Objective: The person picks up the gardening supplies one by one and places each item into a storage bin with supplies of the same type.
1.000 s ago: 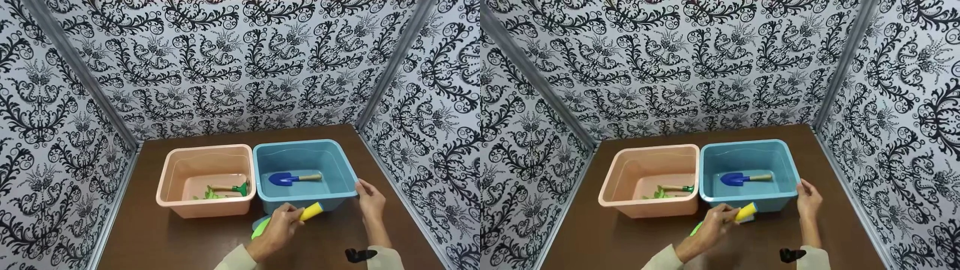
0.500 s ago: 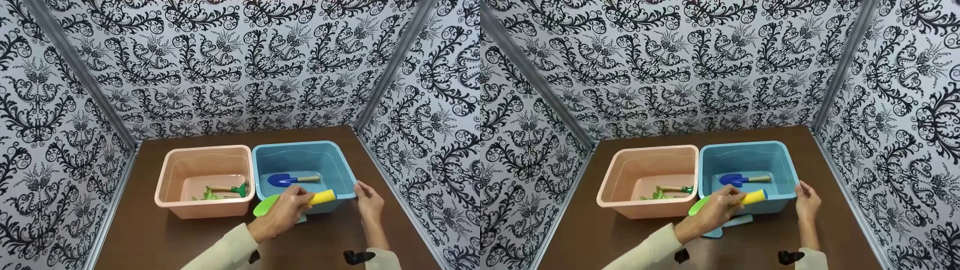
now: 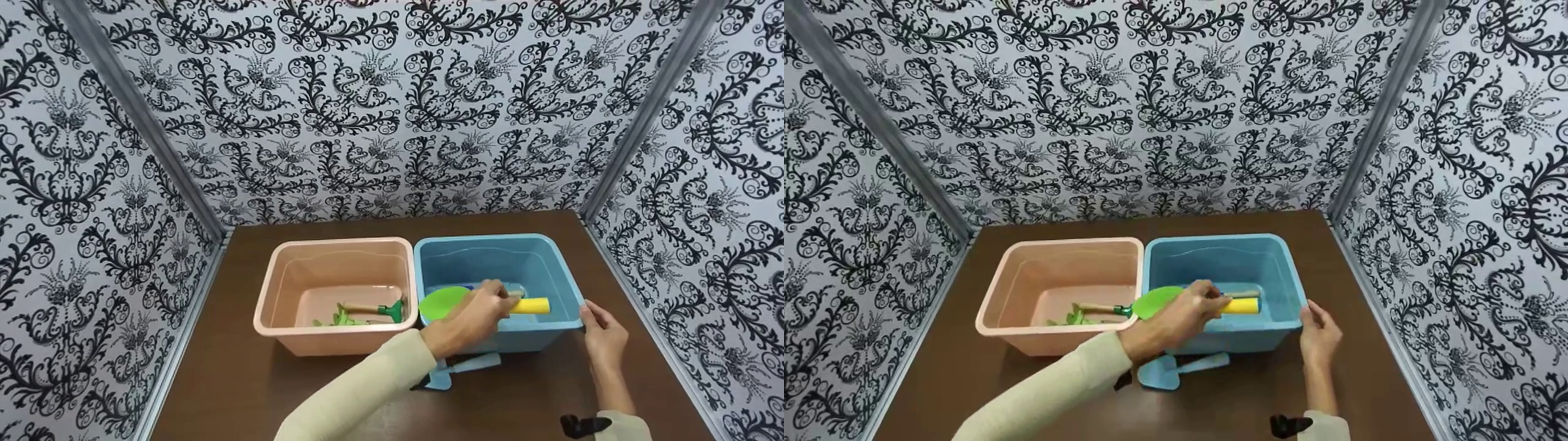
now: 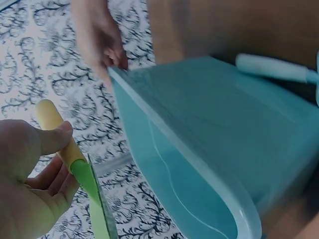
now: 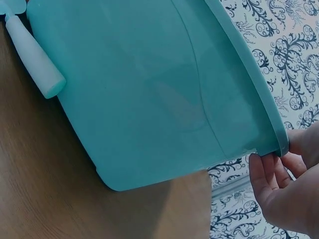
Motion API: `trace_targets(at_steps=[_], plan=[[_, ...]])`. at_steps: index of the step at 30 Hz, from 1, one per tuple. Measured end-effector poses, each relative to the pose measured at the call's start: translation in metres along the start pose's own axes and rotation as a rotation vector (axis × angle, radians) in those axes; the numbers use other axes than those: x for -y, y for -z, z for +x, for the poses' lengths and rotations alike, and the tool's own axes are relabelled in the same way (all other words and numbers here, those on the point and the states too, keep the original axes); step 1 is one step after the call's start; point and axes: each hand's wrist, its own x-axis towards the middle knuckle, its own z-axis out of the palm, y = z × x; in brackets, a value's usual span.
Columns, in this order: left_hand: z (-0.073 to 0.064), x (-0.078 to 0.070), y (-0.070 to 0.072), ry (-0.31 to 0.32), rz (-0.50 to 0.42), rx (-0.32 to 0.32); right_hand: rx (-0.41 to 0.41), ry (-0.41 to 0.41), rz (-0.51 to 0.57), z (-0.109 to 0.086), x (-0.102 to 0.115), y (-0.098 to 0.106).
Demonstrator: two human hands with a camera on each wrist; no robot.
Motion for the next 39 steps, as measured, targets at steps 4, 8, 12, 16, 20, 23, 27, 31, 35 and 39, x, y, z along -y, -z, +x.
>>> trace_targets(at_steps=[4, 8, 12, 16, 20, 23, 27, 31, 35, 39], plan=[[0.011, 0.011, -0.002, -0.027, 0.161, 0.020, 0.000, 0.003, -0.003, -0.001, -0.002, 0.000], [0.018, 0.020, -0.006, -0.055, 0.234, 0.010, -0.008, 0.007, 0.015, -0.001, -0.002, 0.000], [0.024, 0.028, -0.008, -0.048, 0.281, -0.008, -0.018, 0.007, 0.008, -0.002, -0.001, -0.001], [0.032, 0.033, -0.014, -0.004, 0.265, -0.022, -0.014, -0.002, 0.002, -0.002, 0.000, -0.001], [0.039, 0.034, -0.020, -0.011, 0.235, -0.068, -0.017, -0.005, 0.010, -0.002, 0.000, -0.001], [0.043, 0.034, -0.024, -0.024, 0.252, -0.098, -0.017, 0.011, 0.040, -0.002, 0.001, -0.002], [0.048, 0.036, -0.030, 0.010, 0.276, -0.094, -0.028, 0.034, 0.079, -0.003, 0.001, -0.003], [0.051, 0.037, -0.039, 0.076, 0.277, -0.070, -0.041, 0.029, 0.090, -0.004, 0.000, -0.005], [0.053, 0.041, -0.049, 0.152, 0.274, -0.051, -0.042, 0.024, 0.086, -0.004, 0.000, -0.007], [0.053, 0.043, -0.056, 0.214, 0.243, -0.038, -0.050, 0.025, 0.082, -0.005, 0.000, -0.009]])
